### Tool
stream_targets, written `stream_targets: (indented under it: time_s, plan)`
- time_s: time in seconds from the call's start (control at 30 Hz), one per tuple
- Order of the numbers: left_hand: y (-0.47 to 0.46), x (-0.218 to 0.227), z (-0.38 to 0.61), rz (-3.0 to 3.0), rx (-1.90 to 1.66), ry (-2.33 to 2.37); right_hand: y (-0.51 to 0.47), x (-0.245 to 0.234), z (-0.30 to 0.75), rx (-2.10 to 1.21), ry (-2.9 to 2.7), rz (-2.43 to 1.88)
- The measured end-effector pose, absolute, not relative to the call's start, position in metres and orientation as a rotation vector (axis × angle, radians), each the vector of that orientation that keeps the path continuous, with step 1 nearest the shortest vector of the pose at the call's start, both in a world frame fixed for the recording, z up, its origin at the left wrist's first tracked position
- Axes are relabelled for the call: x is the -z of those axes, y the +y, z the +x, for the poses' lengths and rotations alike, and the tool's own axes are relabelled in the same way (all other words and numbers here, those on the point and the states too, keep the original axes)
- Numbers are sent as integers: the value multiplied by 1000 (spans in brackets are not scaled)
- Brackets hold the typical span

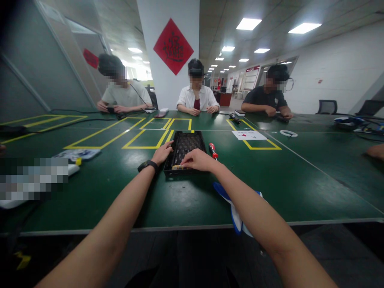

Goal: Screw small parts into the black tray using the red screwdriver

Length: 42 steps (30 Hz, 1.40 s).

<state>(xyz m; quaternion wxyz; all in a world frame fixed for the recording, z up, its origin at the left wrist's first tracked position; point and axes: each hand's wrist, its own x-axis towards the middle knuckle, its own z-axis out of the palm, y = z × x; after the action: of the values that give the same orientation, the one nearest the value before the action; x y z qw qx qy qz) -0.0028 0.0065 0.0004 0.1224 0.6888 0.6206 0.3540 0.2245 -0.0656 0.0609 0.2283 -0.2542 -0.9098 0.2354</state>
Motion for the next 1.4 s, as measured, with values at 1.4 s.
stream_targets:
  time_s: [1.4]
  plan:
    - [8,1,-8,2008,-1023,1706,-62,-50,220,-653,-2485,-715]
